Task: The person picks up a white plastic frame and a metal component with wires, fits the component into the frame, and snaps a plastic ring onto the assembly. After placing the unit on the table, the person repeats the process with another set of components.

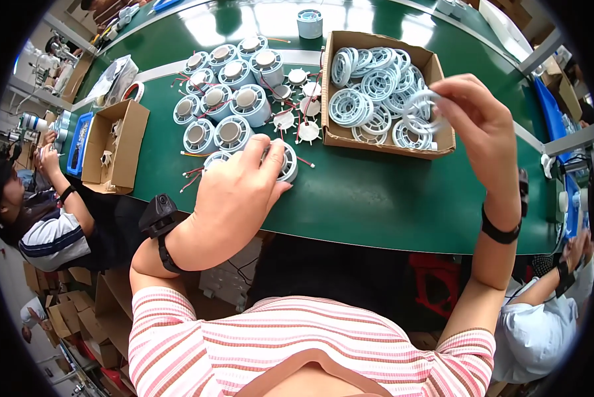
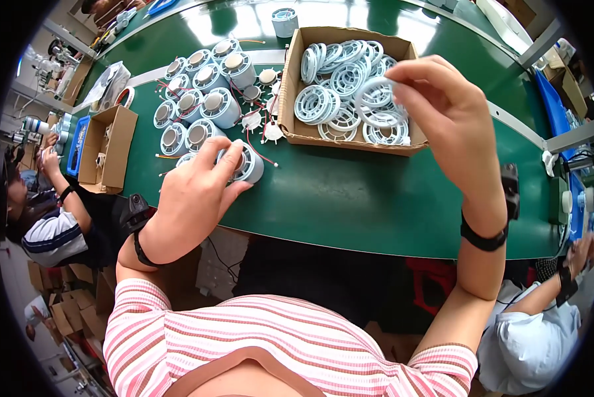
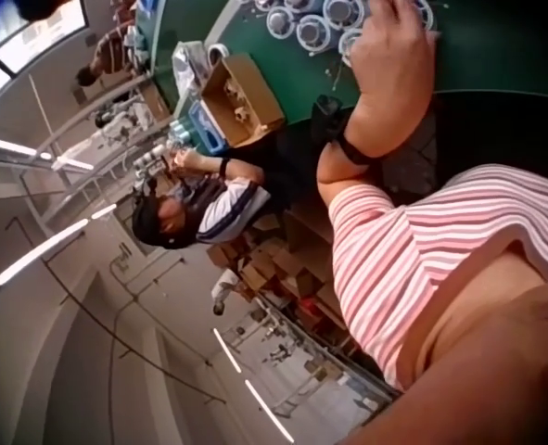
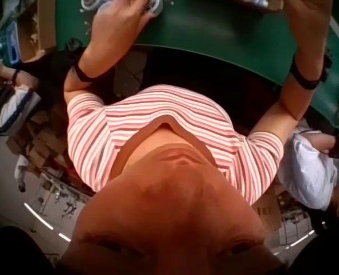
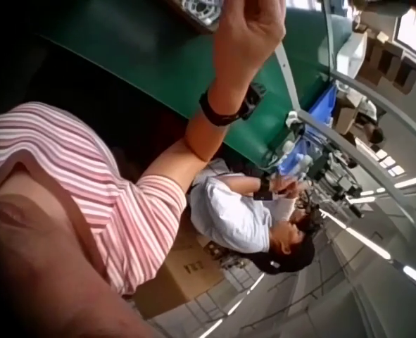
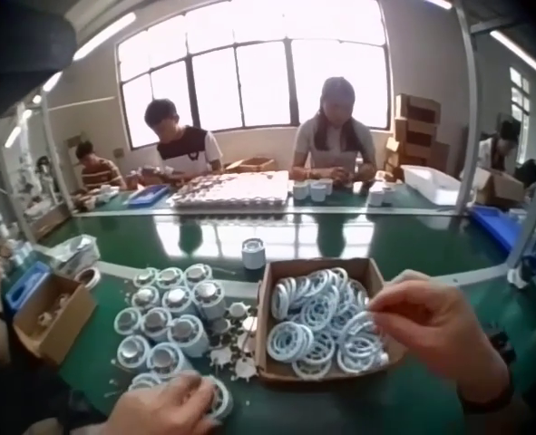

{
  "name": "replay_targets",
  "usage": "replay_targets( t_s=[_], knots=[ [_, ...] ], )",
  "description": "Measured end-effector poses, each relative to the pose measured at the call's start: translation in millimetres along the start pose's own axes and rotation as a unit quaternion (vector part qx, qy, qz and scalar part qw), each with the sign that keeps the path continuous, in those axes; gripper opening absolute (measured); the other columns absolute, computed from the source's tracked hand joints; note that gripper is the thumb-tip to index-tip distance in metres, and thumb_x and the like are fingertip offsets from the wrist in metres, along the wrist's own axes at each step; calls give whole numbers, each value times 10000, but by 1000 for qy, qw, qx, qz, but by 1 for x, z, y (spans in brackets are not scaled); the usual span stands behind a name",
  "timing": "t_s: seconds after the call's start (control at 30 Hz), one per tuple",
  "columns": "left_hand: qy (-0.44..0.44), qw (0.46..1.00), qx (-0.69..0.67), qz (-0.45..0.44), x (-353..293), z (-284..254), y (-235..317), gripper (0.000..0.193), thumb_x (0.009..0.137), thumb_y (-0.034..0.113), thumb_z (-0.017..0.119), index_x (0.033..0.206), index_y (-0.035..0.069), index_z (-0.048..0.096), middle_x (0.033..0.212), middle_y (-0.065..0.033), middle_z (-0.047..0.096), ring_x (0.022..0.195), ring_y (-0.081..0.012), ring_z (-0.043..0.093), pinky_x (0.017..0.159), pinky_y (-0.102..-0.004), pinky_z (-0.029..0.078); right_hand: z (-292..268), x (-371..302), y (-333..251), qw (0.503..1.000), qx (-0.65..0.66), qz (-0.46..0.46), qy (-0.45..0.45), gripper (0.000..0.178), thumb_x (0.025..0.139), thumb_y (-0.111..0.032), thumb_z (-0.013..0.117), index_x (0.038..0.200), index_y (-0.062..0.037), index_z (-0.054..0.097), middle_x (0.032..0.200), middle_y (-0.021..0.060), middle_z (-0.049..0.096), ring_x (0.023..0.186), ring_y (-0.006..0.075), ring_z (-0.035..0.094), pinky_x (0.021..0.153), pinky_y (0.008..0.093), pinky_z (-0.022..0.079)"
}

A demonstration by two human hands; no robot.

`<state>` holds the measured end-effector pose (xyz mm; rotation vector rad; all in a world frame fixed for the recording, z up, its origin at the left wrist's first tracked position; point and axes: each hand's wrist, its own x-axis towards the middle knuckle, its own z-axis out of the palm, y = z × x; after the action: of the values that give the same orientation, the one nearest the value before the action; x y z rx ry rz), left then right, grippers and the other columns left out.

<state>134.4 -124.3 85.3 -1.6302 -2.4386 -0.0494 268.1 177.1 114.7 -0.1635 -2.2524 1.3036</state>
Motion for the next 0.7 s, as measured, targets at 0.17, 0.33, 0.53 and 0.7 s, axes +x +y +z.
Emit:
replay_targets(
  t_s=[0.17,0.33,0.53,0.7],
  knots=[
    [-40,963,-261,52,0,-2,11,571,798,148,840,1319,119,608,1250,-167,581,925,-317,679,741,-394,560,1,-52,-12,991,-86,-10,-103,146,886,68,687,1008,3,735,936,91,678,867,179,683,755,277,536],
    [-39,938,-312,144,13,21,35,646,805,124,835,1379,91,539,1292,-190,539,952,-331,669,756,-384,574,31,-85,32,989,-78,14,-124,242,851,51,728,1089,9,711,1076,150,694,947,253,685,819,310,541],
    [-106,830,-548,-1,19,42,57,691,873,-12,747,1468,54,402,1312,-133,524,1027,-216,671,804,-304,593,53,-118,23,979,-195,58,-19,420,804,-31,800,1201,-15,665,1232,156,661,1113,311,638,949,367,510],
    [-208,637,-735,-100,28,46,59,664,902,-98,663,1484,50,380,1316,-83,506,1072,-152,647,829,-280,591,60,-126,28,967,-247,49,-32,566,775,-73,832,1295,-23,614,1324,165,614,1232,328,573,1044,394,458]
  ],
)
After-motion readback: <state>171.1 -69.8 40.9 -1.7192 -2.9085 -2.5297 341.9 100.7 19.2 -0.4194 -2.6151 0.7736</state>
